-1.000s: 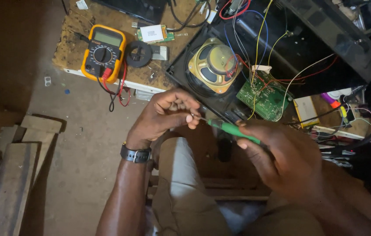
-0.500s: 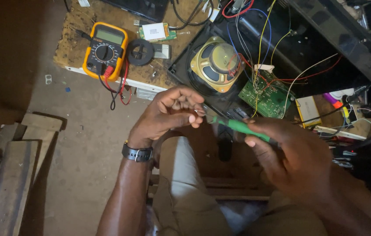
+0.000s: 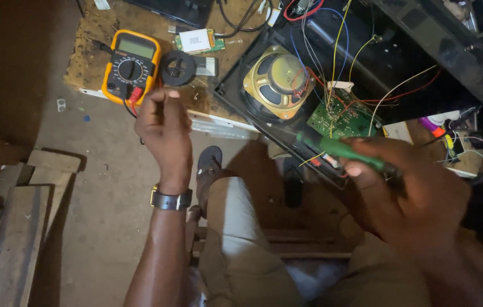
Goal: The person walks through a cluttered workshop and sits at a workbench to repair an electronic device. They use a green screwdriver to manipulate components on a circuit board inside an open casing, which also contains a speaker. A multimeter is visible on the table nearby.
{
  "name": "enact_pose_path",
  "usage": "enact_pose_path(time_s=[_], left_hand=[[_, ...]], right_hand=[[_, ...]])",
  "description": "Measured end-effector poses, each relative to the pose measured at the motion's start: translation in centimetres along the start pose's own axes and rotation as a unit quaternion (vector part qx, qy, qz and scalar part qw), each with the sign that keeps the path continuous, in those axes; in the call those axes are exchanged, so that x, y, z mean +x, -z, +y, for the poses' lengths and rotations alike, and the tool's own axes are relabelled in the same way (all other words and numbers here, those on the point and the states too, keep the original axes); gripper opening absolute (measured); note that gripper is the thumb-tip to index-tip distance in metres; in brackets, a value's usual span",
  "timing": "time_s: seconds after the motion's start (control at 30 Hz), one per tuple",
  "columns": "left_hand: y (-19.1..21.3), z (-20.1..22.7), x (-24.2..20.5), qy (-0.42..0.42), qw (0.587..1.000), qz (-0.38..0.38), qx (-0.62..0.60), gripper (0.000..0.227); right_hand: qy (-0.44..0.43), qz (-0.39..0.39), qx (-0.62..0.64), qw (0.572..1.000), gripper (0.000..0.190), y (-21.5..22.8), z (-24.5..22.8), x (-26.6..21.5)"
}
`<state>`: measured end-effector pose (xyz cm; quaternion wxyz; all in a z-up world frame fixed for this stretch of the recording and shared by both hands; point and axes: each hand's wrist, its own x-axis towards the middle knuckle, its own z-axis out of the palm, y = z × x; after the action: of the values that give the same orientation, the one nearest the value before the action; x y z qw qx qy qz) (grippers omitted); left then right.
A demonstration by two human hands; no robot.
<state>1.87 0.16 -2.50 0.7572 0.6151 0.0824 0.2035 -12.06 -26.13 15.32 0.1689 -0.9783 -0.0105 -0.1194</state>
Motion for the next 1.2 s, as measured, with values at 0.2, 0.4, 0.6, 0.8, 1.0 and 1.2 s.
enact_pose_path(time_s=[0.2, 0.4, 0.6, 0.8, 1.0, 1.2], left_hand=[[0.3, 0.0, 0.1, -0.22, 0.915, -0.124, 0.315, 0.023], [0.5, -0.7, 0.4, -0.166, 0.852, -0.181, 0.462, 0.046], [0.7, -1.0, 0.9, -0.198, 0.84, -0.17, 0.476, 0.04], [0.5, -0.2, 0.8, -0.194, 0.863, -0.177, 0.432, 0.034], [1.4, -1.7, 1.1, -0.227, 0.843, -0.153, 0.463, 0.037], [1.1, -1.8, 1.0, -0.267, 0.809, -0.113, 0.512, 0.025]], right_hand=[[-0.009, 0.026, 0.044, 0.999, 0.026, 1.3, 0.6, 0.3], [0.024, 0.066, 0.146, 0.987, 0.02, 1.7, 0.5, 0.5], [0.012, 0.068, 0.154, 0.986, 0.022, 2.2, 0.8, 0.3], [0.021, 0.09, 0.129, 0.987, 0.022, 2.3, 2.1, 0.0], [0.024, 0.086, 0.099, 0.991, 0.025, 2.6, 2.3, 0.0], [0.009, 0.081, 0.144, 0.986, 0.025, 2.9, 1.5, 0.1]])
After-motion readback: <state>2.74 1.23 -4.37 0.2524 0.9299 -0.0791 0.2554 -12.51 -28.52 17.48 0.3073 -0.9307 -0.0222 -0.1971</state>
